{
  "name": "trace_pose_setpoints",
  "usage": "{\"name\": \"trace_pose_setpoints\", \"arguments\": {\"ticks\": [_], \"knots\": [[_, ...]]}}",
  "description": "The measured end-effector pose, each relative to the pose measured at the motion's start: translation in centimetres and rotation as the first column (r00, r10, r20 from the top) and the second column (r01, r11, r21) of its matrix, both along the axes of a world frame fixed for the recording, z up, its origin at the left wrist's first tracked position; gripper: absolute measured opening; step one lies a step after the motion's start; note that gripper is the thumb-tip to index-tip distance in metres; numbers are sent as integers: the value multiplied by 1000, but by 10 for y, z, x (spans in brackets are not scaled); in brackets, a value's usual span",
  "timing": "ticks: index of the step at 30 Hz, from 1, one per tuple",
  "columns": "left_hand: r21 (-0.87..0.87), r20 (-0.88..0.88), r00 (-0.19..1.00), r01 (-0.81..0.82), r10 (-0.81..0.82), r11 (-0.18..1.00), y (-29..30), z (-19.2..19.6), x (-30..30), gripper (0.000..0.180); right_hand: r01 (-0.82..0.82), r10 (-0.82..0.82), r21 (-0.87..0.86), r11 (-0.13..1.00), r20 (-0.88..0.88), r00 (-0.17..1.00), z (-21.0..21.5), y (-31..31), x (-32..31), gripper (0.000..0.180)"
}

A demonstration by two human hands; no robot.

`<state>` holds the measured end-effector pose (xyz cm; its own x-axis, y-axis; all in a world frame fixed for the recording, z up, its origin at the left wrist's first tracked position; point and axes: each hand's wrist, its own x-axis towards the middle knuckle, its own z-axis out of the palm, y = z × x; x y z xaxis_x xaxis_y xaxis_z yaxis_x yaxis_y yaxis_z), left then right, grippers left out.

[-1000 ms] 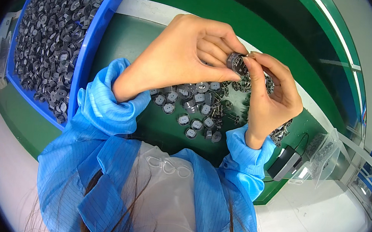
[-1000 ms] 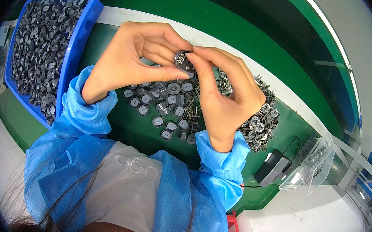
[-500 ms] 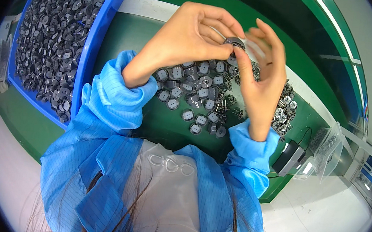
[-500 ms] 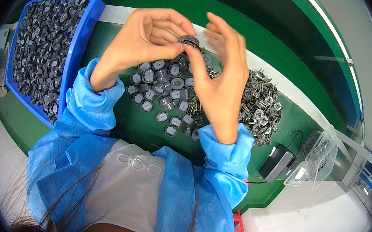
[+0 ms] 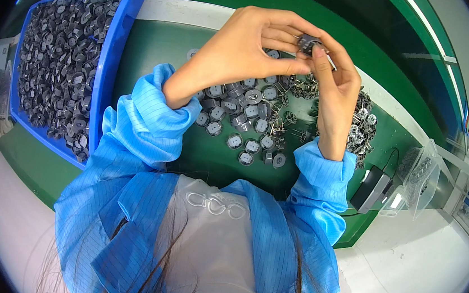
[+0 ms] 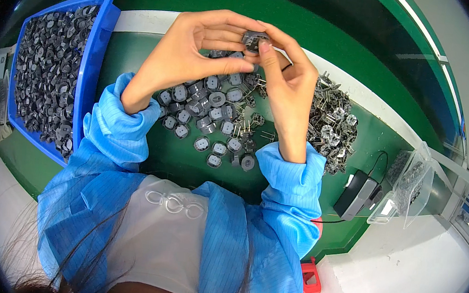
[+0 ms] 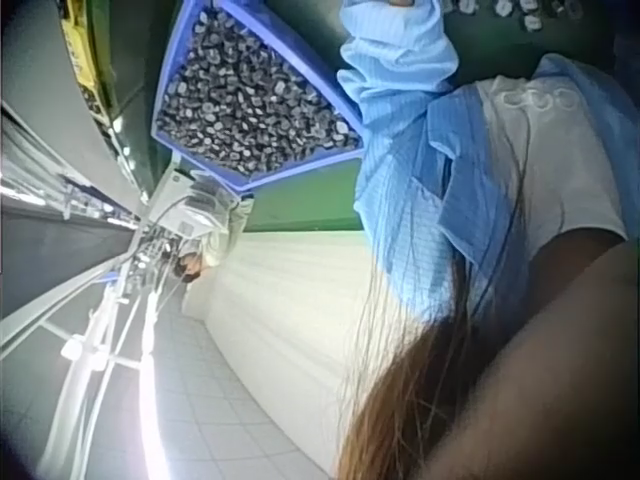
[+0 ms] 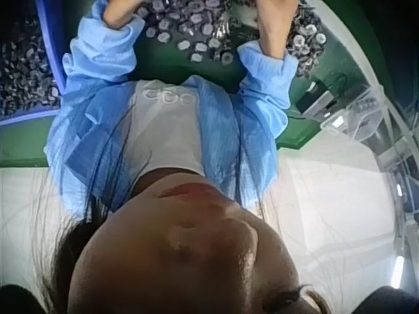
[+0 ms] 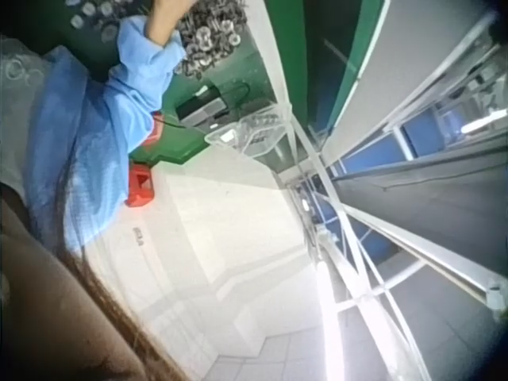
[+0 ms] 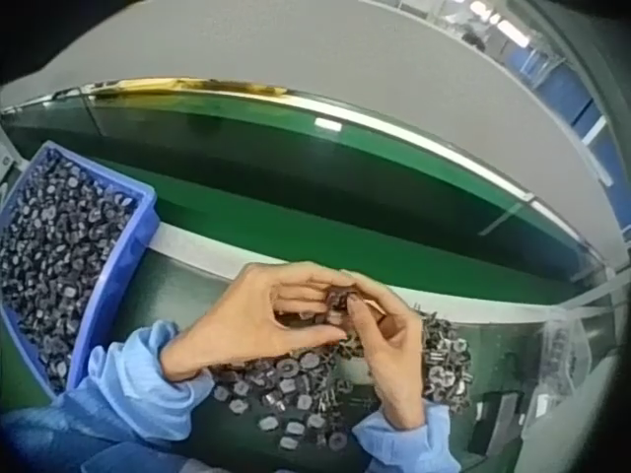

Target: The person assembles small metal pins and plastic housings by hand at a factory workbench.

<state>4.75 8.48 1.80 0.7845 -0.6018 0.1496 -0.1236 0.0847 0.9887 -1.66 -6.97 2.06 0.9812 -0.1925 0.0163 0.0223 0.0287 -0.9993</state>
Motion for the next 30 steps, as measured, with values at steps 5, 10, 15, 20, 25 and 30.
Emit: {"name": "trace_pose_setpoints", "arguments": {"ticks": [5,10,15,20,25,30], "knots": [[69,43,999,-25,22,997,4,4,0,42,163,-102,-285,945,216,971,8,-2,-3,23],[60,153,985,67,-76,996,7,10,-4,30,258,-44,-517,817,389,920,16,2,-5,16],[26,130,991,42,-45,999,15,21,-4,27,184,-145,-153,971,234,961,21,9,-4,10],[141,327,945,-71,22,987,20,36,-15,24,278,-67,-425,862,447,892,21,17,-5,14],[19,264,961,-96,88,995,22,30,-14,26,120,-32,-268,956,311,950,27,15,-4,22],[-10,377,925,-42,42,999,25,27,-7,28,-222,228,77,972,-90,969,38,4,-10,26]]}}
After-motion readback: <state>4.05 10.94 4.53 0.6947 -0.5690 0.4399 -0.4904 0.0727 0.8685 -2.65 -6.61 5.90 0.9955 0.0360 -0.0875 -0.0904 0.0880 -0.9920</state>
